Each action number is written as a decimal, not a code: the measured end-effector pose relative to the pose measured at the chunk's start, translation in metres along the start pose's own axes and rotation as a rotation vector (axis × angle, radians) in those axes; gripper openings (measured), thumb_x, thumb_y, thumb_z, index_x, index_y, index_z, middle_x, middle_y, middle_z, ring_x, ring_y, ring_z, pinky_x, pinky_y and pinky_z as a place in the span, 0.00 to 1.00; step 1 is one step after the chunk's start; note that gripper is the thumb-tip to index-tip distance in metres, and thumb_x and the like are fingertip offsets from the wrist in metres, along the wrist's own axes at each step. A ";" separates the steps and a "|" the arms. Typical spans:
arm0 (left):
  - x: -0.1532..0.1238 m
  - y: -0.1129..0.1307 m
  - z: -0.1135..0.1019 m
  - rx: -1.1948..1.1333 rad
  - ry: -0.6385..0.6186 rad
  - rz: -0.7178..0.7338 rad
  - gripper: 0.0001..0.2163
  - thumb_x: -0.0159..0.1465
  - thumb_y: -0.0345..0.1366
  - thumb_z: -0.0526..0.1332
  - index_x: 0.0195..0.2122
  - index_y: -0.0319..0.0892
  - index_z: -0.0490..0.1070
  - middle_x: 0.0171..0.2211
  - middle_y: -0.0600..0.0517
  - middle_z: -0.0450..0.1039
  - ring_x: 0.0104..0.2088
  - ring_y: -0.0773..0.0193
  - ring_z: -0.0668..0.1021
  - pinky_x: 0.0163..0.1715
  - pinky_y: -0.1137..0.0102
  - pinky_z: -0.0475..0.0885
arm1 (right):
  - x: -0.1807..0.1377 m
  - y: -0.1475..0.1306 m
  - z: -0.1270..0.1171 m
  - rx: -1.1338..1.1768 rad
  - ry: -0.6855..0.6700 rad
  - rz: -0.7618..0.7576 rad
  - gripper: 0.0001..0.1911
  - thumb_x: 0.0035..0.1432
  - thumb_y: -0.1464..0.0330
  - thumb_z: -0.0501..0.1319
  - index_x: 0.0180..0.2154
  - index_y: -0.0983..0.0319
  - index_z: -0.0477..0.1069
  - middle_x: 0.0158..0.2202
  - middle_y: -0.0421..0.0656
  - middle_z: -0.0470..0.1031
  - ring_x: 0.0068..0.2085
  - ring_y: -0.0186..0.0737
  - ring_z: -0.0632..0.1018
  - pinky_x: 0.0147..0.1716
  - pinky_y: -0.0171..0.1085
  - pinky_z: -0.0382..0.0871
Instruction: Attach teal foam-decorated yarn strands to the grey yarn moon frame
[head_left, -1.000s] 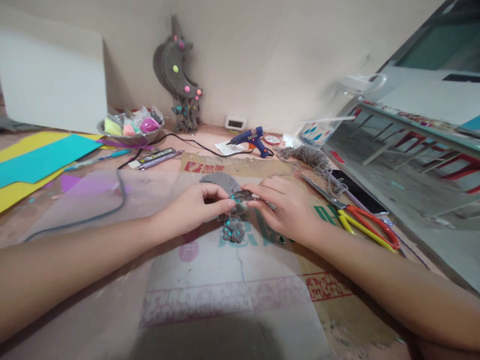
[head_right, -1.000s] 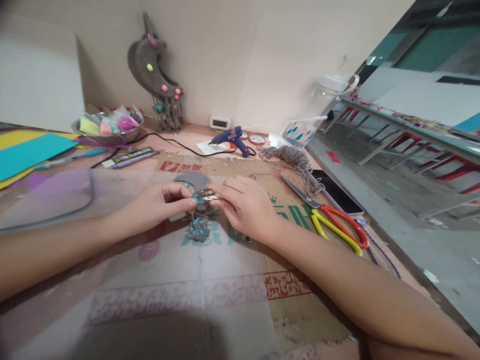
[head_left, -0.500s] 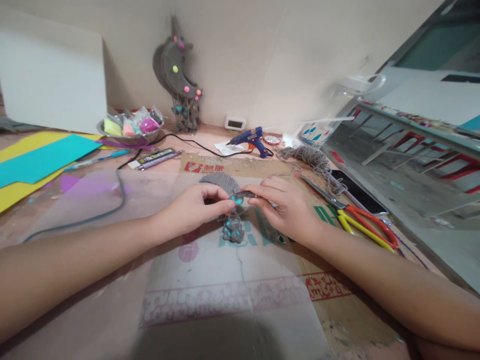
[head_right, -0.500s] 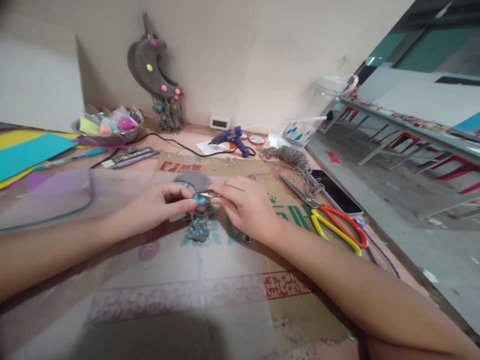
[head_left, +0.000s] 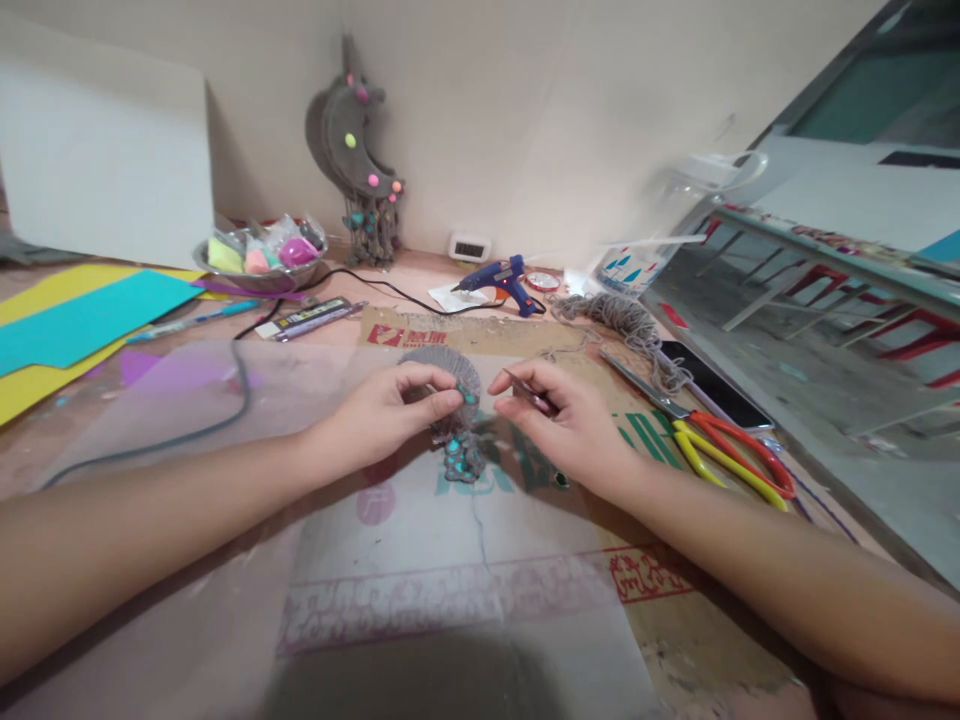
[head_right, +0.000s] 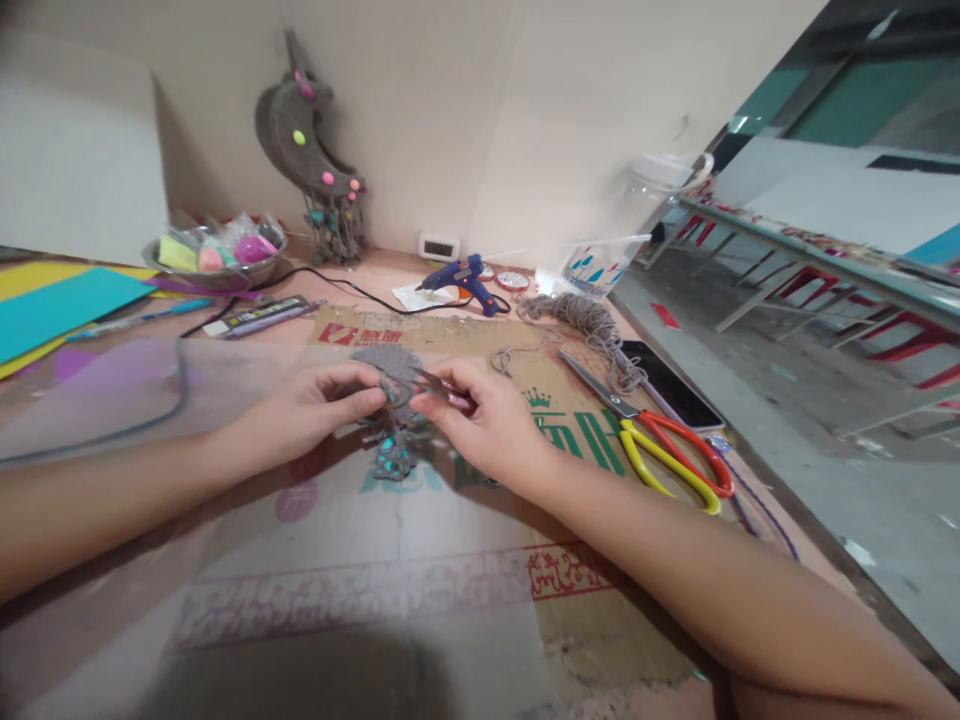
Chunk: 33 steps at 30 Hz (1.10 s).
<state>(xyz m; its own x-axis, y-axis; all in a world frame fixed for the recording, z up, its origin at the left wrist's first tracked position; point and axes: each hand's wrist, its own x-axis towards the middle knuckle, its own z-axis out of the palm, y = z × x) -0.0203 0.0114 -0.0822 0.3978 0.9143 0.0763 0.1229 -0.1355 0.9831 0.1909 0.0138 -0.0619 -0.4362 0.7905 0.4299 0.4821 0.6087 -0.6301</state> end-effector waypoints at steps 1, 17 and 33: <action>0.000 0.000 0.000 0.011 -0.008 0.013 0.11 0.62 0.43 0.61 0.33 0.39 0.72 0.32 0.51 0.73 0.33 0.64 0.74 0.37 0.70 0.68 | -0.001 -0.001 0.001 -0.001 -0.005 -0.004 0.05 0.59 0.68 0.59 0.37 0.61 0.72 0.26 0.37 0.71 0.24 0.30 0.67 0.23 0.31 0.59; -0.004 0.004 0.001 0.232 -0.127 0.142 0.10 0.64 0.42 0.57 0.33 0.42 0.73 0.33 0.50 0.73 0.36 0.62 0.73 0.37 0.70 0.67 | 0.000 -0.006 0.011 0.174 -0.127 0.020 0.05 0.56 0.68 0.64 0.35 0.62 0.72 0.30 0.39 0.75 0.29 0.32 0.74 0.28 0.31 0.67; -0.006 0.008 0.001 0.360 0.047 0.172 0.07 0.63 0.40 0.58 0.34 0.43 0.70 0.36 0.52 0.73 0.39 0.62 0.74 0.41 0.66 0.68 | 0.003 0.002 0.009 0.247 -0.091 0.151 0.19 0.54 0.68 0.65 0.49 0.60 0.70 0.40 0.42 0.75 0.28 0.30 0.68 0.29 0.33 0.64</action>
<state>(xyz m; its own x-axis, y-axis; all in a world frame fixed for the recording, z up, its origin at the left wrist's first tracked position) -0.0213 0.0043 -0.0752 0.3996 0.8820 0.2500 0.3723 -0.4053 0.8349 0.1842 0.0162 -0.0674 -0.4458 0.8545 0.2667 0.3517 0.4412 -0.8256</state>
